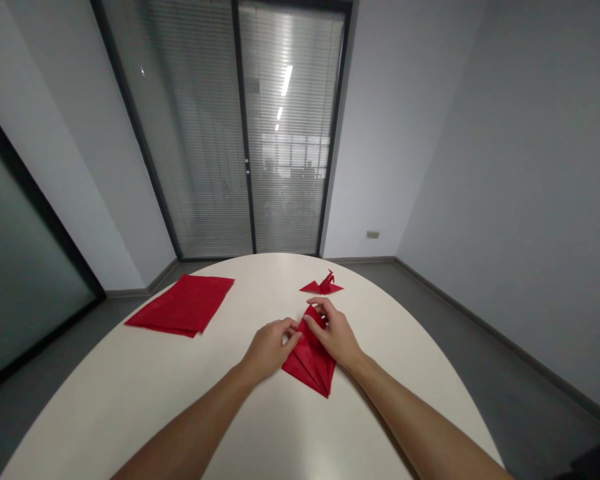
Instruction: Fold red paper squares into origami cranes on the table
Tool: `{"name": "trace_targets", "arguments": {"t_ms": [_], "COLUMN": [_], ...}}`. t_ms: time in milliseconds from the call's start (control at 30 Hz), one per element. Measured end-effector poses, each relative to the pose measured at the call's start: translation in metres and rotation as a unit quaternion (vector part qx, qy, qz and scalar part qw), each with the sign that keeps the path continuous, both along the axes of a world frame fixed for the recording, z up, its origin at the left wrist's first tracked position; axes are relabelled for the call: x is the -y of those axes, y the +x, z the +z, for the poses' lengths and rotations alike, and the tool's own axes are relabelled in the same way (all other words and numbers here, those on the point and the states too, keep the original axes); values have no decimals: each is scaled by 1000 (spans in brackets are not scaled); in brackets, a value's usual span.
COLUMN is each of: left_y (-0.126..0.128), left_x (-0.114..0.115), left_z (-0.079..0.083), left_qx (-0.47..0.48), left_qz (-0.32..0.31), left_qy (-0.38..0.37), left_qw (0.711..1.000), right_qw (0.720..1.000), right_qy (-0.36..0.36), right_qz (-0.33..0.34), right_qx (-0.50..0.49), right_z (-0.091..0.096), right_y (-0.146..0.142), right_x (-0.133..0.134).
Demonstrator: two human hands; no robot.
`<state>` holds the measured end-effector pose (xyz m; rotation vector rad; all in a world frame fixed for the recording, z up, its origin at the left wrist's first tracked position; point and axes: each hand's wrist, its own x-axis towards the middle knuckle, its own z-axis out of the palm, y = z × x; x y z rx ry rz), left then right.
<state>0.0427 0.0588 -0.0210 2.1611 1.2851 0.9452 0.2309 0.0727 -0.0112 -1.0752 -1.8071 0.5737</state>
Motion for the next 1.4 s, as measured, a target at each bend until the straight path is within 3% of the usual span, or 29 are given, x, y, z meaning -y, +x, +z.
{"name": "trace_targets", "arguments": {"t_ms": [133,333,533,767,1000,1233,1400], "left_y": [1,2,2,0,-1,-2,-1], "left_x": [1,-1,0,1,-4,-9,-3], "left_z": [2,2,3,5,-6,-15,-6], "left_qx": [-23,-86,-159,-168,-152,-147,-190], "left_qz": [42,161,199,192,181,45,30], "left_qy": [3,17,41,55,92,117,61], "left_qw": [999,983,966,965,967,981,979], "right_qw": [1000,997,996,988,983,970,967], "right_qy": [-5,-36,-49,-43,27,53,58], "right_qz": [-20,-52,-5,44,54,104,115], "right_qx": [-1,48,76,141,172,212,219], "right_z": [-2,-2,1,-4,-10,-12,-9], "right_y": [2,5,2,4,8,9,10], "right_x": [-2,-2,2,1,-3,-6,-5]}}
